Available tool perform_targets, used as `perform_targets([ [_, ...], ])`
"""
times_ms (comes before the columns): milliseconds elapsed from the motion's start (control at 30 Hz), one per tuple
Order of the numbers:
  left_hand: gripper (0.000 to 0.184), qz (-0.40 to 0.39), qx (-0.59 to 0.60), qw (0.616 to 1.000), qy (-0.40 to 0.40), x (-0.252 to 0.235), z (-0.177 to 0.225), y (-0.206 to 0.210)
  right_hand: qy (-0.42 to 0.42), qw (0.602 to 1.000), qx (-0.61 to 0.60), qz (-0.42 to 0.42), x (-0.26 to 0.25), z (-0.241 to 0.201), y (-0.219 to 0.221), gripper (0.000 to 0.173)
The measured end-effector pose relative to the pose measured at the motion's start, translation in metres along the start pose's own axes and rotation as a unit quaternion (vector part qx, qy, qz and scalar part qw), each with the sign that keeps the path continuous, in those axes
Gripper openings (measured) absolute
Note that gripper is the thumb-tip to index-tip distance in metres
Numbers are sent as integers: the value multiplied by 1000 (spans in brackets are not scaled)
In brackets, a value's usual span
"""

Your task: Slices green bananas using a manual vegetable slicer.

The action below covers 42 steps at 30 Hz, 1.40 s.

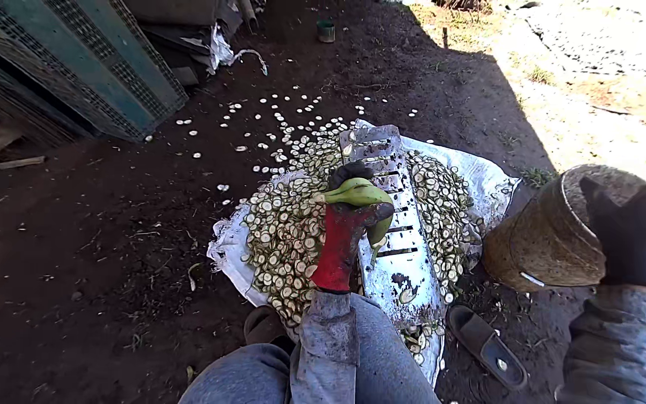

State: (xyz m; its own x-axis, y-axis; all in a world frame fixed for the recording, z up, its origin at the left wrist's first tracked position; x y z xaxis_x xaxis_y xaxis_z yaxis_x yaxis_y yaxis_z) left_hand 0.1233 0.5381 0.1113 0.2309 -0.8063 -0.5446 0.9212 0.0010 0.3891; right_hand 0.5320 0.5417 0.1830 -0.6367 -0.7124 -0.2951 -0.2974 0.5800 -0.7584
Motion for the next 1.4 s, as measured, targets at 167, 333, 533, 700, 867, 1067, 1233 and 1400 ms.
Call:
perform_targets([
  [167, 71, -107, 4, 994, -36, 13, -4, 16, -236, 819, -317, -415, 135, -108, 96, 118],
  [333, 53, -188, -150, 960, -145, 28, -4, 25, -181, 745, -452, -455, 158, -133, 123, 66],
  [533, 65, -314, -301, 891, -128, 3, -8, 23, -61, 860, -415, -290, 190, -19, 123, 53],
  [700, 51, -427, -548, 683, -223, 9, -59, 2, -108, 904, -364, -195, 175, -21, 166, 39],
  [867, 47, -458, -583, 631, -228, 22, -74, 3, -216, 908, -344, -101, 83, -126, 257, 47],
  [1067, 30, -441, -542, 668, -254, 22, -69, 20, -227, 913, -301, -154, 144, -68, 197, 48],
  [1233, 32, -481, -525, 662, -233, 14, -72, 14, -208, 905, -344, -137, 197, -4, 165, 39],
  [1400, 28, -378, -560, 693, -252, 0, -46, -11, -275, 894, -337, -103, 99, -125, 268, 44],
])
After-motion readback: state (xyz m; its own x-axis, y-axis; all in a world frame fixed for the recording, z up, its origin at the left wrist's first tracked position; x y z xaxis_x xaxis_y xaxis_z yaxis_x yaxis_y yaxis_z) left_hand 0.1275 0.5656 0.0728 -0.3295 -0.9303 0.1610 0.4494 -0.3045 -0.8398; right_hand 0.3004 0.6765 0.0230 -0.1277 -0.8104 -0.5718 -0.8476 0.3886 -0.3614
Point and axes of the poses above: each hand's wrist, its own x-axis away from the middle knuckle, its own y-axis out of the palm, z = x × y, the point moved 3 cm from there along -x, towards the middle knuckle, and after that the axes turned 15 degrees about y, right-handed, at the moved point
